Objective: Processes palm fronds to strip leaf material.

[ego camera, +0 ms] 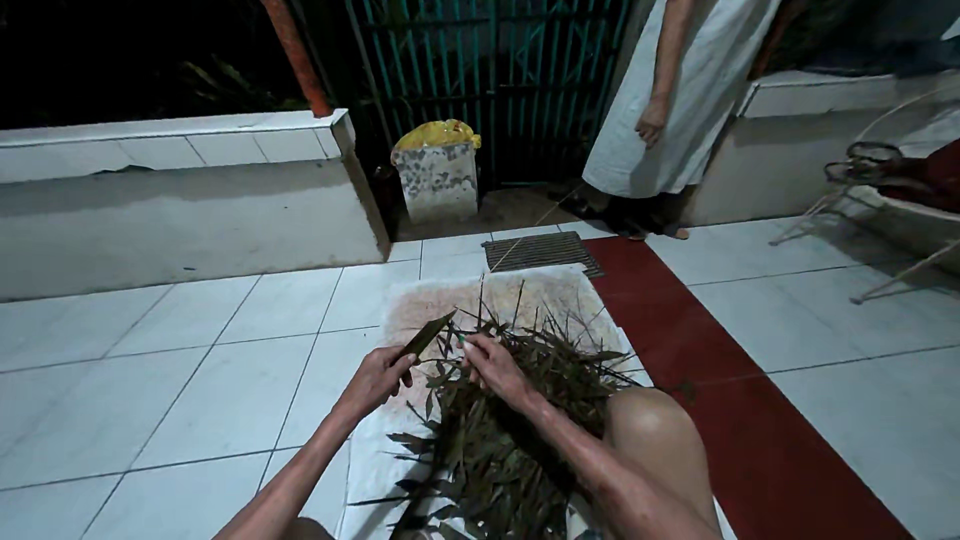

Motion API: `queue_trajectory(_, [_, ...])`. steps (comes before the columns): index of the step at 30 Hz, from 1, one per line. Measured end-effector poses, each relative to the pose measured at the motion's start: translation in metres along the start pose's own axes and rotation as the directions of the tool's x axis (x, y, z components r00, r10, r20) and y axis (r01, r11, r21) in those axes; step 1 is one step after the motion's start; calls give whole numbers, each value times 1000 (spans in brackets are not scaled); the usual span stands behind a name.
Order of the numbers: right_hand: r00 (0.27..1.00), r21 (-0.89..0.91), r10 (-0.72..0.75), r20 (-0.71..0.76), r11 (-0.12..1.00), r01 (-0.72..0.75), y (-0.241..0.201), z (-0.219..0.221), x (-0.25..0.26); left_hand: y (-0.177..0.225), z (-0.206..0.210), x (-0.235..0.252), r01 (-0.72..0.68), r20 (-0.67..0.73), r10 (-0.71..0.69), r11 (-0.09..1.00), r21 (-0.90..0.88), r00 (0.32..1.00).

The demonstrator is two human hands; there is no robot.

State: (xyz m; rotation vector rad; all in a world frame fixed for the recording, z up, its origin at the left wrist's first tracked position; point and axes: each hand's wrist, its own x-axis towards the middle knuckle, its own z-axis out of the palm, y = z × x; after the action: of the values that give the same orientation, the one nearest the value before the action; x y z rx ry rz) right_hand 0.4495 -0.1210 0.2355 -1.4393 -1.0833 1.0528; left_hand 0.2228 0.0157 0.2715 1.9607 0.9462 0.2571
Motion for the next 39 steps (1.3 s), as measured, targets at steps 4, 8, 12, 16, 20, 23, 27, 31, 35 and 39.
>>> queue_trajectory(4, [999,12,-35,30,999,34,2,2,-1,-2,0,0,-9,-27,9,1000,-13,1000])
queue_trajectory(8, [994,-85,-113,4,990,113,8,3,0,-4,0,4,-6,-44,8,999,44,999])
queue_trajectory(12, [992,-175,-124,5,977,123,8,7,-1,-1,-1,3,-5,-70,15,991,136,997])
queue_trajectory(16, [991,-214,-132,31,967,135,5,12,-4,2,-1,3,-14,-80,36,965,262,996])
queue_trajectory(20, [989,-208,-144,47,967,150,7,19,-5,5,3,3,5,-80,29,919,394,996])
queue_trajectory(23, [988,-206,-141,57,967,149,6,21,-6,11,8,1,8,-76,33,873,488,997])
queue_trajectory(27, [988,-203,-143,63,967,153,2,21,-8,23,17,-1,26,-76,17,844,536,997])
queue_trajectory(31, [987,-201,-135,85,968,150,0,19,-10,29,24,-3,7,-78,41,846,532,996])
queue_trajectory(35, [989,-249,-137,55,957,147,-1,17,-12,32,29,-3,23,-83,28,832,554,996])
queue_trajectory(39, [992,-305,-123,4,945,118,1,17,-12,38,34,-3,56,-105,7,811,583,994])
